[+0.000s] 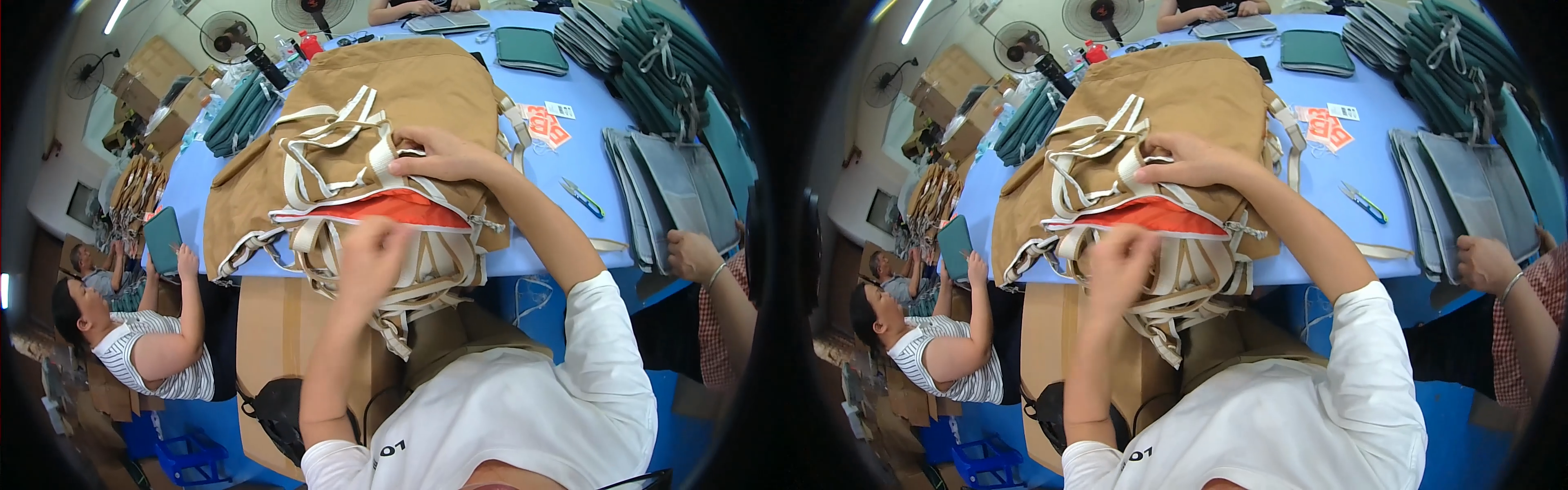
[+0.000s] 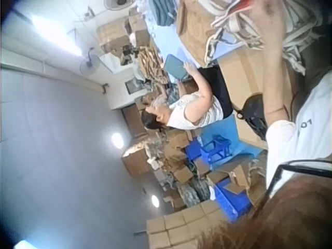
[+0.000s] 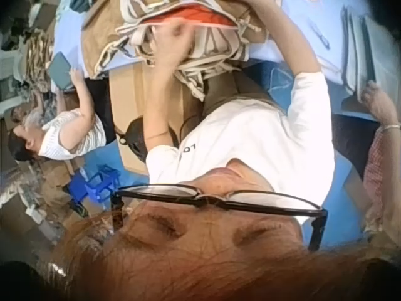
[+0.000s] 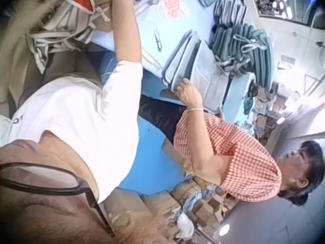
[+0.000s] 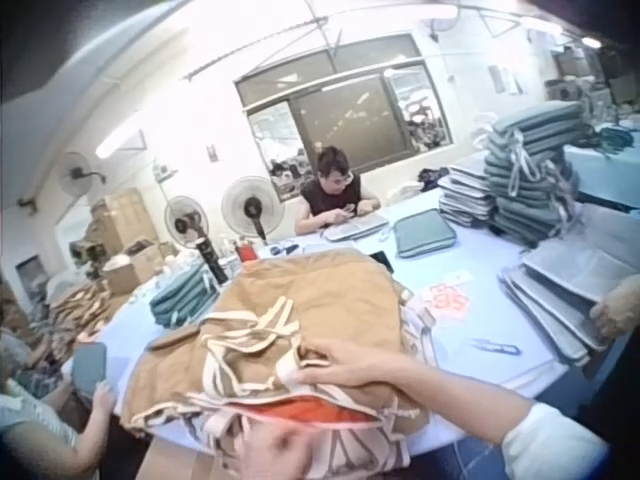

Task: Assembling and inspecting a large canvas bag by checking its components and attaching labels.

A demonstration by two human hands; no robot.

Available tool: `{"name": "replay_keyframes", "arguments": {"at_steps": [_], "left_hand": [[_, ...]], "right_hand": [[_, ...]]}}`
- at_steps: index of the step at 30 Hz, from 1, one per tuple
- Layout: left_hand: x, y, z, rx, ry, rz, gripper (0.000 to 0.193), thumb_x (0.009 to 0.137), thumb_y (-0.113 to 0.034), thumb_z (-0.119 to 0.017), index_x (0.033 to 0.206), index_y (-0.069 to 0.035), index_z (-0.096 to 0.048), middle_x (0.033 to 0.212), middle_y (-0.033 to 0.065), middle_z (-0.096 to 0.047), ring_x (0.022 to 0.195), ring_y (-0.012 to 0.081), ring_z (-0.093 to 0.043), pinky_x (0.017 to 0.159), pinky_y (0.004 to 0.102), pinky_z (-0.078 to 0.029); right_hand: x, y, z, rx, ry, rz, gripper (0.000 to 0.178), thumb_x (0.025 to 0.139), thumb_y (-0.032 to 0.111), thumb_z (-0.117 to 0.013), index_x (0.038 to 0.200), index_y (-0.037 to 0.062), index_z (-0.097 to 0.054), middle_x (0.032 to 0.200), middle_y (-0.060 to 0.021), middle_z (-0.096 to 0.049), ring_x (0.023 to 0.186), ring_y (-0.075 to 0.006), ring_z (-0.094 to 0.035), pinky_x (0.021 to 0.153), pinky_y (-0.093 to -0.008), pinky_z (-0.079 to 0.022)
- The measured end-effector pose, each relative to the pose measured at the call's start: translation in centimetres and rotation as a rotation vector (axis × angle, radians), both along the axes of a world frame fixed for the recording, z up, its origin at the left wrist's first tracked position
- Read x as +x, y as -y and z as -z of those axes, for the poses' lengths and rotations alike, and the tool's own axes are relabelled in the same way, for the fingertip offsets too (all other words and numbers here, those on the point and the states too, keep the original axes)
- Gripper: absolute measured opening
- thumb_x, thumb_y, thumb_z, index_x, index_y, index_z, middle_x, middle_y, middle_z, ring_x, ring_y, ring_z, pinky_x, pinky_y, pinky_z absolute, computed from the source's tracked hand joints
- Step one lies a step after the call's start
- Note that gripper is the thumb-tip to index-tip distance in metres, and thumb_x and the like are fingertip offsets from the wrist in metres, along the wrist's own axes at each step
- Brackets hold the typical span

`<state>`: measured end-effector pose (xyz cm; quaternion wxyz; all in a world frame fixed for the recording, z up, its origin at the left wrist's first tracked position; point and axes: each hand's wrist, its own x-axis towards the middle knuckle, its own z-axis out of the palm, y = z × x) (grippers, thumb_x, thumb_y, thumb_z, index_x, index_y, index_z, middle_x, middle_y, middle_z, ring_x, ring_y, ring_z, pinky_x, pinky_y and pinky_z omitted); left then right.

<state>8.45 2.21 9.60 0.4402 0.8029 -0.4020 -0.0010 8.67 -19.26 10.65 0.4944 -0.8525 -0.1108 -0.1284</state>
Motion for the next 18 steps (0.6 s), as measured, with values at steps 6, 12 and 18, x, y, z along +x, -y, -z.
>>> {"name": "replay_keyframes", "arguments": {"at_steps": [6, 12, 18], "left_hand": [[-1.6, 7.3, 2.0, 0.081, -0.28, 0.13, 0.024, 0.078, -0.02, -0.065, 0.077, 0.003, -0.06, 0.066, 0.0128, -0.058, 0.056, 0.0173, -0.053, 0.053, 0.0285, -0.042], [-0.2, 7.2, 2.3, -0.241, -0.809, 0.212, 0.019, 0.083, -0.018, -0.061, 0.082, 0.001, -0.063, 0.074, 0.0027, -0.062, 0.061, 0.0056, -0.053, 0.053, 0.0191, -0.043], [-0.8, 7.6, 2.3, -0.375, -0.894, 0.189, 0.016, 0.084, -0.016, -0.06, 0.088, 0.0, -0.063, 0.076, 0.0031, -0.063, 0.062, 0.0067, -0.055, 0.055, 0.02, -0.044]], "right_hand": [[-2.4, -0.2, -0.6, -0.128, 0.244, 0.093, 0.039, 0.078, 0.026, -0.065, 0.103, -0.0016, -0.054, 0.092, -0.0122, -0.06, 0.08, -0.0203, -0.057, 0.071, -0.0299, -0.045], [-10.3, -1.5, 0.2, -0.144, 0.323, 0.413, 0.02, 0.078, 0.016, -0.063, 0.089, 0.0004, -0.055, 0.076, -0.0088, -0.058, 0.067, -0.0173, -0.055, 0.061, -0.0271, -0.044], [-12.0, -1.5, 4.2, 0.24, 0.167, 0.523, 0.021, 0.079, 0.015, -0.063, 0.085, 0.0, -0.051, 0.07, -0.0076, -0.059, 0.063, -0.013, -0.057, 0.057, -0.0254, -0.046]]}}
